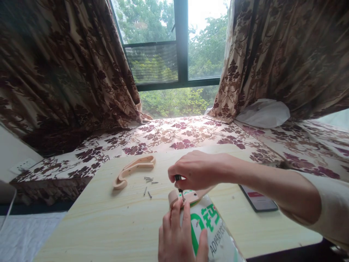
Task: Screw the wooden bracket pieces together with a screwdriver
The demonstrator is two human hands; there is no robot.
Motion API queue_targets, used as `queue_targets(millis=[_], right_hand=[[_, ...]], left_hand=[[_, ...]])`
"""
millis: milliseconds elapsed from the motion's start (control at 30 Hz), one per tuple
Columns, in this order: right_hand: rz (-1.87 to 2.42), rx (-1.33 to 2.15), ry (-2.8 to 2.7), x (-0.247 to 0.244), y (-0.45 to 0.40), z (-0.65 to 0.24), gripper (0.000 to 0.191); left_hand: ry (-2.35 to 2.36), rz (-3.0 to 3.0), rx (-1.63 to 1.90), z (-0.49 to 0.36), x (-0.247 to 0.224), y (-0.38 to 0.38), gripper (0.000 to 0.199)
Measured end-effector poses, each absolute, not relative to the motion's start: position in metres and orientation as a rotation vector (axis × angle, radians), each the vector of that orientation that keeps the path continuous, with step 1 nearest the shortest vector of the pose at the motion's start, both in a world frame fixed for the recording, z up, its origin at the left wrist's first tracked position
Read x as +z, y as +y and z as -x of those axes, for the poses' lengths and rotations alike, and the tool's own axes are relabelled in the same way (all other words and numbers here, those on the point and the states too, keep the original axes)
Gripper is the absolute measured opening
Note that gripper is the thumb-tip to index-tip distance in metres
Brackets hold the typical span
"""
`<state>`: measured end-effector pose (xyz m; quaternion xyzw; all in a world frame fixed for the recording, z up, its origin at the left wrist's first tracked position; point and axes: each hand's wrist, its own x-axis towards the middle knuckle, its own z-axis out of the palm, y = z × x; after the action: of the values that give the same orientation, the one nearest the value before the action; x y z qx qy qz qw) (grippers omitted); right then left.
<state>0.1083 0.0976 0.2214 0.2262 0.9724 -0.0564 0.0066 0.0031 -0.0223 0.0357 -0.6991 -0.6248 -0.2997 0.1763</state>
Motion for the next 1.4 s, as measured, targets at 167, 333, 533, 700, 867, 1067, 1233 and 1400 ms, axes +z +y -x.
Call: queue_targets(millis=[167,333,533,700,867,1067,1233,1400], right_hand=[[-0.732,-0.121,3.064,0.215,0.094,-0.11,0.019],[-0.918,0.01,3.059,0.201,0.093,-0.107,0.026],[-0.832,-0.079,2.98,0.217,0.097,-0.108,0.022],[-0.705,-0.153,3.023,0.216,0.097,-0.109,0.018],[-0.864,-0.066,3.001,0.207,0.096,-0.106,0.025],[-0.776,-0.155,2.961,0.22,0.101,-0.105,0.024],[-0.708,-0.251,2.978,0.217,0.102,-0.107,0.021],[-0.884,-0.144,2.993,0.206,0.1,-0.107,0.025]], left_hand=[[-1.679,2.043,-0.764,0.004,0.038,-0.022,0.051],[-1.747,2.036,-0.772,0.004,0.038,-0.023,0.051],[-1.709,2.061,-0.748,0.004,0.038,-0.024,0.053],[-1.702,2.075,-0.726,0.009,0.039,-0.023,0.053],[-1.762,2.041,-0.792,0.001,0.037,-0.022,0.05],[-1.738,2.029,-0.767,0.004,0.038,-0.023,0.051],[-1.644,2.087,-0.72,0.009,0.041,-0.023,0.052],[-1.778,2.013,-0.838,0.0,0.039,-0.023,0.048]])
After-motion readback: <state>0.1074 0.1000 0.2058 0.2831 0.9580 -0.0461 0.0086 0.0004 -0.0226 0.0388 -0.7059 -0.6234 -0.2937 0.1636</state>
